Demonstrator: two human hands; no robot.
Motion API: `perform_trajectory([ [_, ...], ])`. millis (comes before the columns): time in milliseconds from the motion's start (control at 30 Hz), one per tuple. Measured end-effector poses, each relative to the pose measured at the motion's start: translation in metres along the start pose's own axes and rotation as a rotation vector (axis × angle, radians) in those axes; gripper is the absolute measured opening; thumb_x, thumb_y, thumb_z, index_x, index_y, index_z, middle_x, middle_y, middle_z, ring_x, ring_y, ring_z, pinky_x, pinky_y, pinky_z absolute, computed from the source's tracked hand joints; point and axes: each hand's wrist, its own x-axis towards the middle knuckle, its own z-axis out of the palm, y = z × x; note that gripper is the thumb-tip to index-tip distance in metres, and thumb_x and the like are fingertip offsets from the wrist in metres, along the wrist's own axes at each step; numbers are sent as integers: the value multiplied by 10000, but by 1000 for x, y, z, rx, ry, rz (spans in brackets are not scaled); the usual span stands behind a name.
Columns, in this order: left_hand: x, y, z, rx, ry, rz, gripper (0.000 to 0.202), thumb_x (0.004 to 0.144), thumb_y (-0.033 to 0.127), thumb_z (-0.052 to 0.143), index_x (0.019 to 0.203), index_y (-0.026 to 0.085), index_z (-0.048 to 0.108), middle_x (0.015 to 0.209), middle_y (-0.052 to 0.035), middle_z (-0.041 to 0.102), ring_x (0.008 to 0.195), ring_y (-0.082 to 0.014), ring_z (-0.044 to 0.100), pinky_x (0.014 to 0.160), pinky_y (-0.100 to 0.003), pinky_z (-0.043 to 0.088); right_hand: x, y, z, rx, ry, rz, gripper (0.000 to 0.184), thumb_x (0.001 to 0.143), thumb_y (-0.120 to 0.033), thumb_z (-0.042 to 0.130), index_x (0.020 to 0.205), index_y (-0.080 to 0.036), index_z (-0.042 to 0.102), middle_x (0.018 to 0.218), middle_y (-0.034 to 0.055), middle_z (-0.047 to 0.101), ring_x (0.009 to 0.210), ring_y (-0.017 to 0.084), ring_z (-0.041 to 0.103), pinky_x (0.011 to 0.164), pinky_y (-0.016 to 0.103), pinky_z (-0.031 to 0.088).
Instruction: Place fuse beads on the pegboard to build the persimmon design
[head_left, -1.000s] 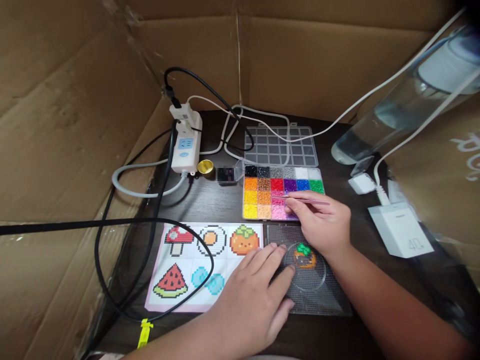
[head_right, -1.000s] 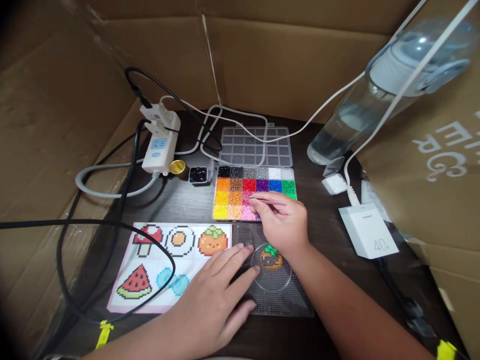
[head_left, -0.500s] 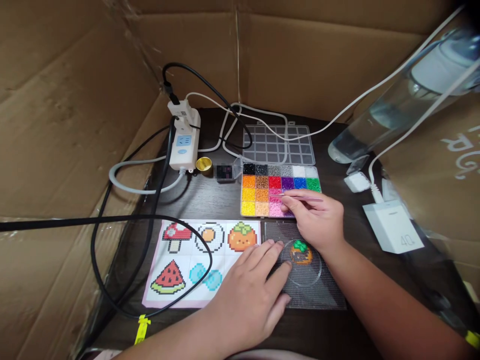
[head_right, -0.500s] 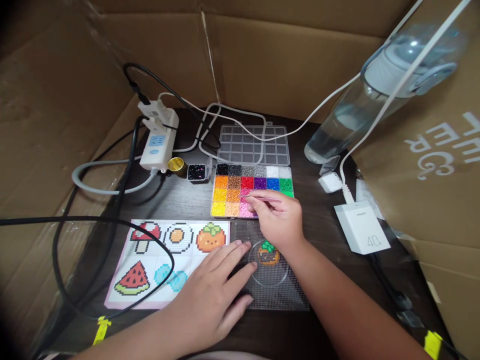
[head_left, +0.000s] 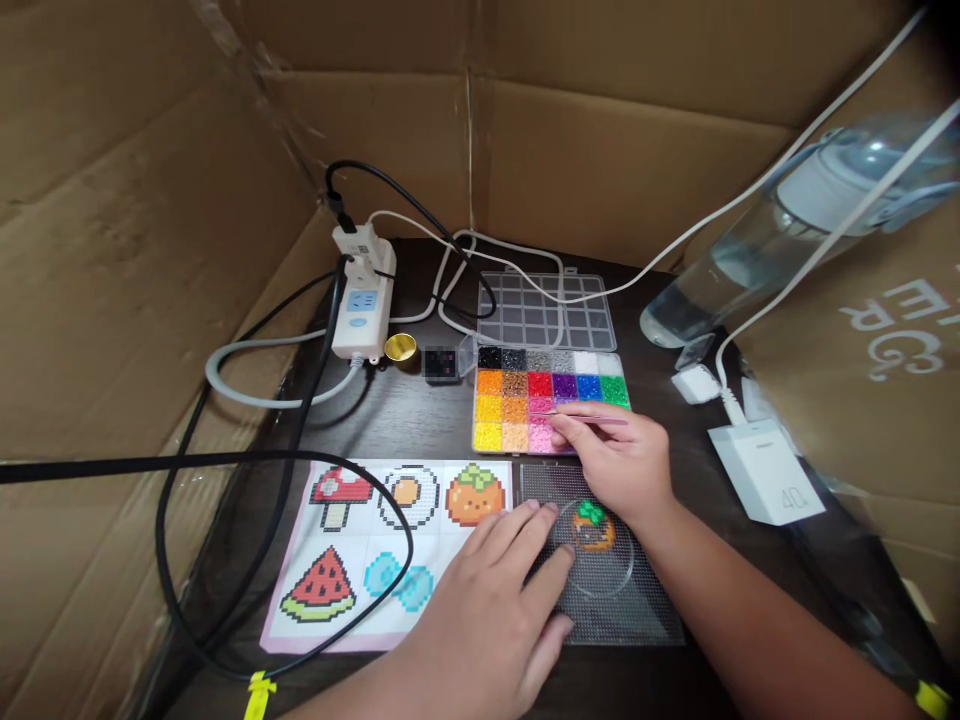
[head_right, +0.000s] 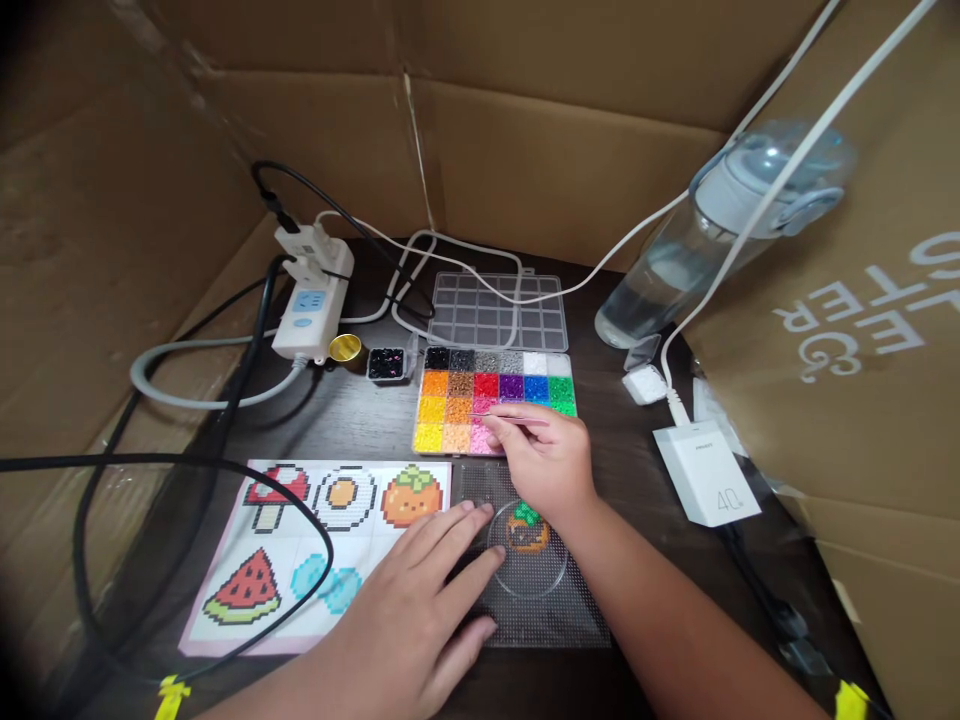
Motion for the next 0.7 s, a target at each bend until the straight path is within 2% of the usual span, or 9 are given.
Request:
perform_trajectory([
  [300,2,1,-1,-16,12,0,420,952,351,563,1346,208,542,1512,-112,438,1387,-313,408,1107,-518,413,1,2,-1,-14,-16,0,71,769,-245,757,774,-181,786,668,27,760,531,146,711,533,226,632],
  [700,3,0,-1,-10,7,1,421,955,346,555,1348,196,538,1511,-121,436,1386,-317,405,1112,-520,404,3,-5,3,-24,-15,77,129,735,-302,780,738,-173,786,634,39,753,526,166,712,526,257,640],
])
